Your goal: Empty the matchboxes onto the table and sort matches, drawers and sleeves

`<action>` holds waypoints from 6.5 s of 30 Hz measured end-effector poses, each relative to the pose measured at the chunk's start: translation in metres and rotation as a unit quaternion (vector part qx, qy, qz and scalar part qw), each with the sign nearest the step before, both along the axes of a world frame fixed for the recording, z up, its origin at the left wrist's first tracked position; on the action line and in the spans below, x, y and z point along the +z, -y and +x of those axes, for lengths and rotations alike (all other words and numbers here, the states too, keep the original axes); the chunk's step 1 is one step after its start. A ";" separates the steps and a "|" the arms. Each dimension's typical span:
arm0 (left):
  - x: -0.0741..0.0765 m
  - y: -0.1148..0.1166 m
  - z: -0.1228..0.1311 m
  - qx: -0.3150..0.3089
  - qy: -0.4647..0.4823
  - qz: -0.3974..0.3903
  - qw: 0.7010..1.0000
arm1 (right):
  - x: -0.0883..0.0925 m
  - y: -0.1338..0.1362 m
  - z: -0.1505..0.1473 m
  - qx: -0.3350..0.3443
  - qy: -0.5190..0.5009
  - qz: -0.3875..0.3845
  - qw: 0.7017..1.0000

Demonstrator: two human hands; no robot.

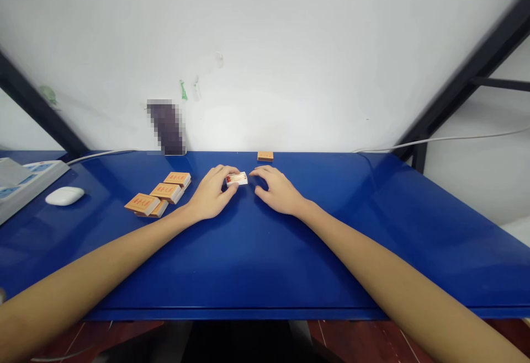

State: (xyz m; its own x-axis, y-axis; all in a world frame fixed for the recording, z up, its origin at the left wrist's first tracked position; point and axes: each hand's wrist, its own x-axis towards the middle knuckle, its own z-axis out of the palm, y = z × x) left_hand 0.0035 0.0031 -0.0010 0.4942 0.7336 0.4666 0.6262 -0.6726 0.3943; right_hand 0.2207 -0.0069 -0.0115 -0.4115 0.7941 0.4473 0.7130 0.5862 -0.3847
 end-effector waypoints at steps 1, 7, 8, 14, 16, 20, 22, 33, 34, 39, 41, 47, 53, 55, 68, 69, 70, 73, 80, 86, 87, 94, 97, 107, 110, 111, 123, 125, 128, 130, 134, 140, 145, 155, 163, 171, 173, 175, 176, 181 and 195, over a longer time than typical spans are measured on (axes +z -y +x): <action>0.000 0.000 0.000 -0.001 -0.003 -0.003 1.000 | 0.000 0.000 0.000 -0.005 -0.006 0.002 1.000; 0.001 0.002 0.000 -0.007 -0.013 -0.016 1.000 | -0.002 -0.001 0.000 -0.030 0.015 -0.010 0.999; 0.001 0.002 0.000 -0.006 -0.017 -0.017 1.000 | -0.002 -0.002 0.001 -0.040 0.014 -0.009 0.999; 0.003 0.002 0.001 -0.001 -0.035 -0.022 0.999 | -0.004 -0.015 0.006 -0.163 0.003 -0.021 0.986; 0.003 0.003 0.001 0.005 -0.036 -0.029 0.999 | -0.004 -0.022 0.010 -0.181 0.019 -0.029 0.983; 0.004 0.005 0.001 0.004 -0.047 -0.028 0.998 | 0.001 -0.044 0.018 -0.198 0.081 -0.032 0.976; 0.005 0.006 0.001 0.002 -0.047 -0.027 0.999 | 0.004 -0.055 0.018 -0.197 0.090 -0.056 0.975; 0.007 0.008 0.000 0.011 0.023 0.010 1.000 | 0.016 -0.096 -0.040 -0.108 0.116 -0.016 0.987; 0.007 0.009 0.000 0.012 0.016 0.007 1.000 | 0.016 -0.102 -0.039 -0.122 0.114 -0.014 0.986; 0.007 0.009 0.000 0.018 -0.002 -0.011 1.000 | 0.014 -0.112 -0.026 -0.154 0.106 -0.006 0.982; 0.007 0.008 0.001 0.013 -0.014 -0.012 1.000 | 0.011 -0.103 -0.023 -0.143 0.102 0.001 0.985; 0.005 0.007 0.002 0.019 -0.048 -0.006 0.999 | 0.003 -0.077 -0.013 -0.115 0.078 0.008 0.990; 0.002 0.003 0.000 0.021 -0.101 -0.012 0.995 | 0.010 -0.052 0.012 -0.060 0.100 -0.009 0.993; 0.001 0.003 0.000 0.020 -0.103 -0.008 0.994 | 0.012 -0.038 0.015 -0.073 0.099 -0.027 0.992; 0.003 0.001 -0.001 -0.038 -0.103 0.002 0.994 | 0.011 0.000 0.005 -0.009 0.023 -0.030 0.999; 0.003 0.001 -0.001 -0.040 -0.101 0.002 0.994 | 0.011 0.000 0.005 -0.004 0.025 -0.030 0.999; 0.004 0.001 -0.001 -0.042 -0.099 0.002 0.994 | 0.011 0.001 0.005 0.001 0.028 -0.029 0.999; 0.004 0.001 -0.001 -0.045 -0.090 -0.001 0.995 | 0.012 0.003 0.006 0.012 0.038 -0.020 0.999; 0.005 0.002 -0.001 -0.047 -0.072 0.009 0.996 | 0.009 0.004 0.004 -0.009 0.044 0.001 0.999; 0.004 0.000 -0.002 -0.057 -0.066 -0.005 0.996 | 0.008 0.003 0.004 -0.026 0.037 0.008 0.999; 0.003 0.000 -0.002 -0.058 -0.065 -0.007 0.996 | 0.008 0.003 0.004 -0.023 0.037 0.007 0.999; 0.002 -0.002 -0.002 -0.061 -0.047 -0.022 0.997 | 0.006 0.002 0.006 -0.006 0.021 0.005 1.000; 0.002 -0.002 -0.002 -0.060 -0.048 -0.026 0.997 | 0.004 0.000 0.007 0.007 0.012 0.012 1.000; 0.003 -0.001 -0.002 -0.082 -0.052 -0.026 0.995 | 0.006 0.000 0.007 0.035 0.003 0.010 0.999; 0.003 0.000 -0.002 -0.083 -0.057 -0.020 0.995 | 0.007 0.001 0.007 0.043 0.000 0.005 0.999; 0.003 0.000 -0.002 -0.082 -0.058 -0.020 0.995 | 0.007 0.001 0.007 0.045 -0.002 0.005 0.999; -0.001 0.000 -0.003 -0.148 0.009 0.000 0.989 | 0.009 0.009 -0.001 0.103 -0.040 0.020 0.994; 0.000 0.002 -0.004 -0.159 0.017 -0.002 0.987 | 0.009 0.010 -0.003 0.101 -0.045 0.019 0.994; 0.000 0.003 -0.004 -0.157 0.013 -0.002 0.988 | 0.008 0.010 -0.005 0.090 -0.040 0.015 0.995; 0.000 0.004 -0.004 -0.156 0.011 -0.003 0.988 | 0.008 0.010 -0.005 0.084 -0.035 0.013 0.996; -0.001 0.003 -0.004 -0.159 0.016 -0.006 0.987 | 0.008 0.010 -0.004 0.086 -0.030 0.018 0.996; -0.002 0.003 -0.004 -0.159 0.016 0.000 0.987 | 0.009 0.011 -0.006 0.097 -0.024 0.036 0.994; -0.002 0.003 -0.004 -0.164 0.022 0.009 0.986 | 0.009 0.011 -0.006 0.077 0.004 0.064 0.995; 0.001 0.004 -0.005 -0.150 0.031 0.019 0.988 | 0.006 0.007 -0.006 0.069 -0.021 0.043 0.996; 0.008 0.008 -0.004 -0.167 0.011 -0.007 0.986 | 0.009 0.008 -0.005 0.076 -0.083 -0.045 0.993; 0.000 0.001 -0.003 -0.162 -0.017 -0.001 0.987 | 0.012 0.009 -0.008 0.071 -0.046 -0.045 0.995; -0.001 0.000 -0.003 -0.161 -0.031 0.008 0.986 | 0.013 0.009 -0.009 0.066 -0.023 -0.036 0.997; -0.001 0.001 -0.003 -0.156 -0.046 0.020 0.987 | 0.013 0.010 -0.010 0.063 -0.006 -0.033 0.997; -0.001 0.001 -0.003 -0.151 -0.053 0.024 0.987 | 0.014 0.010 -0.010 0.062 -0.002 -0.033 0.998; -0.001 0.002 -0.003 -0.105 -0.083 0.017 0.991 | 0.012 0.010 -0.009 0.059 0.006 -0.028 0.998; 0.001 0.002 -0.003 -0.098 -0.116 -0.005 0.988 | 0.011 0.010 -0.007 0.061 0.015 -0.031 0.998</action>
